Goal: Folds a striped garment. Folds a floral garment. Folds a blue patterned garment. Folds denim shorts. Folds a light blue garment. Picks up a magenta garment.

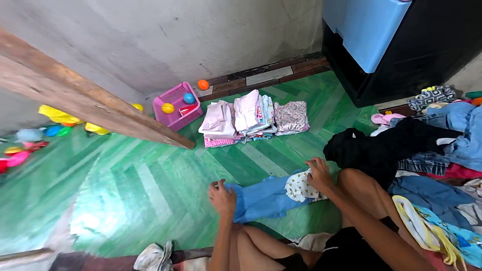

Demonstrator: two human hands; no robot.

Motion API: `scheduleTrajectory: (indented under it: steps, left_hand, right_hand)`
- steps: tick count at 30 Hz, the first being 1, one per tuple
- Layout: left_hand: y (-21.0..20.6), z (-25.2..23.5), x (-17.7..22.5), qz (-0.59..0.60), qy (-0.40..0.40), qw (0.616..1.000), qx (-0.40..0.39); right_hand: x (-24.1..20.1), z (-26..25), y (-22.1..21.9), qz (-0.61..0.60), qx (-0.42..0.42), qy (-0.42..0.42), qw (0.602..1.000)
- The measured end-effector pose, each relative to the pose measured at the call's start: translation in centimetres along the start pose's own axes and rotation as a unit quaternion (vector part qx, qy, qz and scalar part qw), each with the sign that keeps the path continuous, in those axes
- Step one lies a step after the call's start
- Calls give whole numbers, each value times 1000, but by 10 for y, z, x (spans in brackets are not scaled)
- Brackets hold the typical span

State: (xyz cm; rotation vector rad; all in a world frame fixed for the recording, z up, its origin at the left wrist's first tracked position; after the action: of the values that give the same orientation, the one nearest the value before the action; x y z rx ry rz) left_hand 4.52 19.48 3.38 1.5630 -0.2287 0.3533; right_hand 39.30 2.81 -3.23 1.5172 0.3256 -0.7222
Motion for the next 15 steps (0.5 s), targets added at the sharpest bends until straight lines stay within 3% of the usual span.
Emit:
scheduleTrajectory:
  steps: [1, 3, 5, 7, 9, 10, 12, 13, 14, 15]
  left_hand:
    - [-5, 14, 18, -4, -47, 999, 1]
    - [-34, 40, 40, -49, -51, 992, -105]
    - [-74, 51, 25, -18, 43, 969, -243]
    - [-98, 46, -12, 94, 158, 939, -290]
    - [-94, 38, -49, 229, 281, 892, -270]
    - [-87, 37, -64, 309, 347, 850, -248]
    - [-70, 37, -84, 483, 451, 725, -193]
    - [-62, 36, -89, 540, 466, 683, -158]
    - [-54, 36, -92, 565, 465, 669, -129]
    - [-46, 36, -92, 565, 447, 686, -102]
  right_hand:
    - [-11, 1, -6, -8, -4, 38, 999]
    - [-26, 2, -31, -37, -74, 95, 992]
    - [-21, 5, -59, -65, -161, 94, 980]
    - [-7, 7, -68, -81, -193, 60, 976]
    - [3, 7, -60, -91, -191, 30, 977]
    - [7, 7, -56, -101, -183, 18, 978]
    - [14, 5, -45, -125, -148, -5, 981]
    - [16, 4, -34, -129, -116, -28, 984]
    - [19, 4, -21, -126, -72, -54, 988]
    - [23, 3, -8, -115, -28, -80, 990]
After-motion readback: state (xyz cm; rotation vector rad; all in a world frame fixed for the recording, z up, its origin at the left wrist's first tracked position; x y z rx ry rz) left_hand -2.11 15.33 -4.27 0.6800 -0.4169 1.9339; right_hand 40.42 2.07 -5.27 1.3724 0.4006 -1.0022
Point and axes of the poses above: each hand's wrist, its own z-axis away from the middle knuckle, its own y-axis out of the back of the hand, x = y × z, the point moved 9 cm from there along -z, towards the middle knuckle, and after that the axes turned 13 degrees about y, right-handed, at the moved point
